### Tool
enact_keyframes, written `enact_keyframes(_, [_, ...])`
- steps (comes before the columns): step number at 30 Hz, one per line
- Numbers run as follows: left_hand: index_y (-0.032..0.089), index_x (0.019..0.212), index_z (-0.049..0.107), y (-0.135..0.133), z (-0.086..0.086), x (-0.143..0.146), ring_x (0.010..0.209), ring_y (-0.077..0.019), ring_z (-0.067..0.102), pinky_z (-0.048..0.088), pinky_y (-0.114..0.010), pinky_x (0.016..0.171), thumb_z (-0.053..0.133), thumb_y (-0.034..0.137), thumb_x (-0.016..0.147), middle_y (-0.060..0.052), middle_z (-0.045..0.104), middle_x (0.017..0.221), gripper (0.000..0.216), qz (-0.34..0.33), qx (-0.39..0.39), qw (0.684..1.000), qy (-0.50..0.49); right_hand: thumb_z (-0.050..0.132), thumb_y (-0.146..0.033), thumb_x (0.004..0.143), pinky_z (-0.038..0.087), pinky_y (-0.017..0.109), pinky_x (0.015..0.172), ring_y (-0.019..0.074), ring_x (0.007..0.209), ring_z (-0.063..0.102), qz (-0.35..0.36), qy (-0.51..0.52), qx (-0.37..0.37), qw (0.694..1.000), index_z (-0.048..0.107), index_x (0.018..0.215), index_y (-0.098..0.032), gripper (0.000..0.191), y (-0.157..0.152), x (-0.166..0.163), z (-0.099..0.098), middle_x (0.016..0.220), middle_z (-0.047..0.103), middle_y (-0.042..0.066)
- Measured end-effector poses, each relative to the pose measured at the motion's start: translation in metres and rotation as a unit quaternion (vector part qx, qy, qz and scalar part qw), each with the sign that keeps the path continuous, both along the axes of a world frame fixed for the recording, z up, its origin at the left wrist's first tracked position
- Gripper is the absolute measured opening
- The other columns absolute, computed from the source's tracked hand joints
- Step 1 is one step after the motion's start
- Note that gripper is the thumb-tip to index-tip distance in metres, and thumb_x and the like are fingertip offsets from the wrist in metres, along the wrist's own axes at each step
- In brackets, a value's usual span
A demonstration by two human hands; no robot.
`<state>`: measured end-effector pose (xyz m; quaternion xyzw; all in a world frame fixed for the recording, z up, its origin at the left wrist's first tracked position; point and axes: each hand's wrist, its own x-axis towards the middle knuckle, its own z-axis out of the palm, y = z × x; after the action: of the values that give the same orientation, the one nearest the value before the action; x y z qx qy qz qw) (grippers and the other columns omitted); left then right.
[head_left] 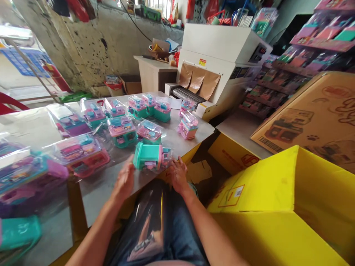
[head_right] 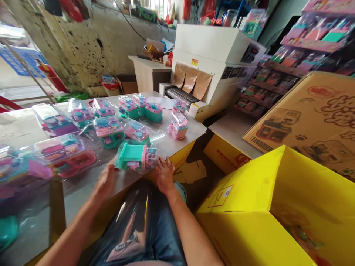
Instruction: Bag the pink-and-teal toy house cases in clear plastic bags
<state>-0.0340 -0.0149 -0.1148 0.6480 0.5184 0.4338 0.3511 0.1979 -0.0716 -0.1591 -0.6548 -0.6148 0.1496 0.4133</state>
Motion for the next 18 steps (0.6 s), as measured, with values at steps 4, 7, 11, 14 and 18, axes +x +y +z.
enact_keyframes(4, [0.02, 0.112, 0.072, -0.003, 0.016, 0.015, 0.119, -0.0361, 0.059, 0.042, -0.052, 0.108, 0.042, 0.082, 0.079, -0.012, 0.071, 0.116, 0.076, -0.09, -0.158, 0.97, -0.16, 0.031, -0.046, 0.101, 0.018, 0.058, 0.117, 0.0299, 0.146, 0.027, -0.002, 0.066, 0.011, 0.998, 0.048, 0.142, -0.027, 0.048, 0.005, -0.005, 0.015, 0.15, 0.046, 0.007])
enact_keyframes(7, [0.019, 0.121, 0.066, -0.011, 0.023, 0.024, 0.115, -0.0334, 0.064, 0.052, -0.048, 0.099, 0.037, 0.08, 0.083, -0.014, 0.069, 0.122, 0.078, -0.113, -0.264, 0.908, -0.304, 0.032, -0.048, 0.101, 0.033, 0.046, 0.115, 0.0257, 0.136, 0.046, 0.024, 0.172, 0.063, 0.983, 0.045, 0.142, -0.025, 0.049, 0.008, -0.01, 0.044, 0.144, 0.052, 0.009])
enact_keyframes(11, [0.016, 0.116, 0.067, -0.018, 0.024, 0.02, 0.101, -0.0334, 0.068, 0.056, -0.047, 0.086, 0.054, 0.077, 0.077, -0.015, 0.072, 0.112, 0.074, -0.037, -0.237, 0.955, -0.173, 0.05, -0.05, 0.095, 0.053, 0.035, 0.09, 0.0231, 0.105, 0.066, 0.023, 0.284, 0.071, 0.956, 0.059, 0.118, -0.02, 0.038, 0.016, -0.022, 0.075, 0.116, 0.068, 0.01])
enact_keyframes(14, [0.014, 0.104, 0.07, -0.019, 0.022, 0.011, 0.091, -0.0297, 0.067, 0.055, -0.042, 0.082, 0.063, 0.075, 0.071, -0.012, 0.073, 0.097, 0.069, 0.028, -0.132, 0.991, 0.003, 0.057, -0.049, 0.09, 0.053, 0.035, 0.089, 0.0218, 0.099, 0.066, -0.016, 0.303, 0.086, 0.949, 0.06, 0.101, -0.019, 0.032, 0.019, -0.036, 0.081, 0.112, 0.069, 0.01])
enact_keyframes(18, [0.018, 0.109, 0.07, -0.019, 0.019, 0.001, 0.098, -0.0258, 0.066, 0.052, -0.033, 0.085, 0.057, 0.07, 0.08, -0.009, 0.073, 0.104, 0.061, -0.049, -0.105, 0.992, -0.055, 0.061, -0.045, 0.088, 0.049, 0.036, 0.096, 0.0216, 0.104, 0.064, -0.022, 0.294, 0.108, 0.949, 0.059, 0.096, -0.021, 0.026, 0.017, -0.047, 0.077, 0.114, 0.068, 0.009])
